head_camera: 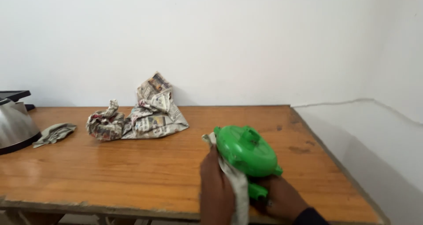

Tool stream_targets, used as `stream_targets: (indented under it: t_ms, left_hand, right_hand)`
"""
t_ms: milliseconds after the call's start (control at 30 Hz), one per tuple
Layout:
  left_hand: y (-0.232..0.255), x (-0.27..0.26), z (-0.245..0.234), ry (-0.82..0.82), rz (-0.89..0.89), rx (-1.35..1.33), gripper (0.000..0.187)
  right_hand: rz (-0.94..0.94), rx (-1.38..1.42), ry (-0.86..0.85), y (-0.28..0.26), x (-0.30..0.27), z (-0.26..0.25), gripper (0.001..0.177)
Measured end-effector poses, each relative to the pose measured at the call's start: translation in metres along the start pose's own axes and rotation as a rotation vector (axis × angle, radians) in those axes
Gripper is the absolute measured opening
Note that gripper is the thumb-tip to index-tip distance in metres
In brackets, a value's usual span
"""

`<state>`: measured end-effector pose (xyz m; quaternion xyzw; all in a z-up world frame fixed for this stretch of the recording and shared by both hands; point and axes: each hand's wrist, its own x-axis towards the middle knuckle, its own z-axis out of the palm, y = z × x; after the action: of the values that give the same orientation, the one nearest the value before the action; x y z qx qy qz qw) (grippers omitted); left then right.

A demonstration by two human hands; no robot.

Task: Cleaning the plastic casing of a green handheld blower using a cloth.

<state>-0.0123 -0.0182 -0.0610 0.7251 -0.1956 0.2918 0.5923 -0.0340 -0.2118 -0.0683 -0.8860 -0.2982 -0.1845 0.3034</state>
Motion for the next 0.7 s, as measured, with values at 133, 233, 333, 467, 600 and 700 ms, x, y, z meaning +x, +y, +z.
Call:
stream_targets:
  t_ms: [133,233,333,467,600,700]
  left_hand:
    - [-0.019,-0.056,0.007,-0.046,0.241,0.366,0.074]
    - [-0.013,-0.039,0.012,0.024,0.291,0.501,0.077]
    - [-0.014,0.006,0.007,0.105,0.223,0.391,0.059]
    - [-0.027,0.058,-0.010,-0.037,-0.098,0.208,0.040]
    - [0.010,0.024,-0.025,0.001,-0.099,0.305,0.030]
    - [0.017,-0.025,-0.011,0.114,0.045,0.544,0.040]
  right_hand:
    - [0.095,0.078,0.080,0.012,-0.010,0.009,0.045]
    - [0.020,-0.128,0.106,0.022,-0.011,0.007,0.058]
    - [-0.057,-0.026,0.063,0.005,-0.002,-0.001,0.043]
    - [0.032,0.012,0.010,-0.007,0.004,-0.006,0.033]
    - [0.005,-0.009,0.024,-0.013,0.003,-0.007,0.033]
    - [0.112,0.042,-0.013,-0.011,0.000,-0.004,0.033]
